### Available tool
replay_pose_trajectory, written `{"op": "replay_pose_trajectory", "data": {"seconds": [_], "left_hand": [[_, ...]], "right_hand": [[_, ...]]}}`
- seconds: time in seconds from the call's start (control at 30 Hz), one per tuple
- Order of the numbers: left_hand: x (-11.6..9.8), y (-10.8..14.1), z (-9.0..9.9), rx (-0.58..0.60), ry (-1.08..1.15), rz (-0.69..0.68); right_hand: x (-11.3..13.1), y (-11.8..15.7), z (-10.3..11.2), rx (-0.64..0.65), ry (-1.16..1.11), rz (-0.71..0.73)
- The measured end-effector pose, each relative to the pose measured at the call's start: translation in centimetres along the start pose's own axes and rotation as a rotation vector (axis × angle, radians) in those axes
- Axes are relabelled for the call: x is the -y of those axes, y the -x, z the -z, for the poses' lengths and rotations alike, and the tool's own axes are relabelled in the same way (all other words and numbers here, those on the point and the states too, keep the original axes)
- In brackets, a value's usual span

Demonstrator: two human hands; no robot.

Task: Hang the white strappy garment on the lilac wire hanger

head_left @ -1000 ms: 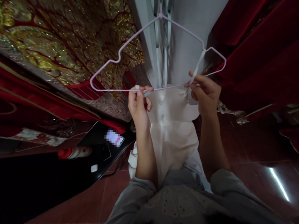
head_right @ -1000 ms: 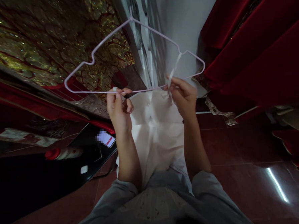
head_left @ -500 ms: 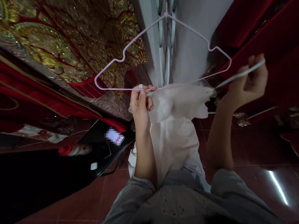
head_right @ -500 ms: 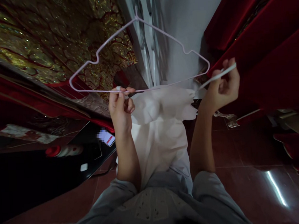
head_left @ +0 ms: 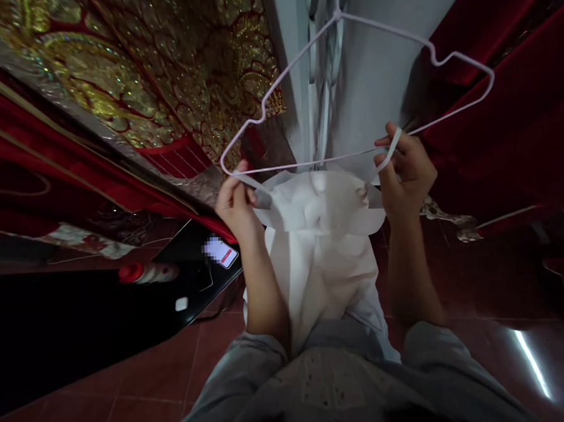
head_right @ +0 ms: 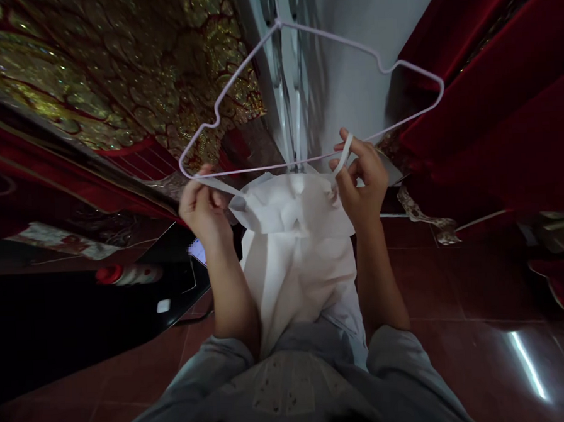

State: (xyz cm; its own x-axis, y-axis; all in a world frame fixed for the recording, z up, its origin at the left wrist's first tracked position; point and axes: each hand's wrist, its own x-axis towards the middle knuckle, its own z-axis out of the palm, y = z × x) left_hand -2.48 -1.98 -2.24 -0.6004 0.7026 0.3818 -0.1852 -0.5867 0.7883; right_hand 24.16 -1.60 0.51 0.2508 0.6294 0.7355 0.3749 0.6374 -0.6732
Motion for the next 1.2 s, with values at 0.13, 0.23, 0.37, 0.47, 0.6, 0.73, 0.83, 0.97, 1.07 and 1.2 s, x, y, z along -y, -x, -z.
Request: {"op": "replay_pose_trajectory", "data": {"seconds": [0.13, 0.23, 0.37, 0.47, 0.6, 0.73, 0.83, 0.97, 1.07, 1.2], "left_hand": [[-1.3, -4.5, 1.9, 0.069, -0.055, -0.157], [-3.2, -7.1, 2.0, 0.35, -0.086, -0.124], [-3.8, -8.3, 2.9, 0.329, -0.111, -0.123], [-2.5, -8.3, 4.3, 0.143, -0.112, -0.224], [-2.0, -8.5, 4.0, 0.389, -0.135, -0.2], [-4.3, -9.5, -0.1, 0.487, -0.182, 0.04], [-5.9, -10.2, -2.9, 0.429, -0.205, 0.222], [-5.4, -9.5, -3.5, 0.375, -0.203, 0.248], [-3.3, -7.0, -3.1, 0.165, 0.089, 0.367], [-0.8, -3.4, -3.3, 0.173, 0.251, 0.369]], "right_hand": [[-0.2, -0.1, 0.2, 0.039, -0.031, -0.011], [0.1, 0.0, 0.2, 0.055, -0.039, -0.032], [0.0, 0.0, 0.3, 0.064, -0.034, -0.06], [-0.3, -0.1, 0.4, 0.081, -0.025, -0.098], [-0.5, -0.1, 0.2, 0.09, -0.018, -0.116], [-0.3, 0.5, -0.3, 0.111, -0.04, -0.119], [-0.1, 1.0, -0.5, 0.12, -0.063, -0.131], [0.2, 1.1, -0.4, 0.127, -0.059, -0.158], [0.6, 1.3, -0.7, 0.141, -0.046, -0.172], [0.3, 1.7, -1.2, 0.14, -0.004, -0.119]]}}
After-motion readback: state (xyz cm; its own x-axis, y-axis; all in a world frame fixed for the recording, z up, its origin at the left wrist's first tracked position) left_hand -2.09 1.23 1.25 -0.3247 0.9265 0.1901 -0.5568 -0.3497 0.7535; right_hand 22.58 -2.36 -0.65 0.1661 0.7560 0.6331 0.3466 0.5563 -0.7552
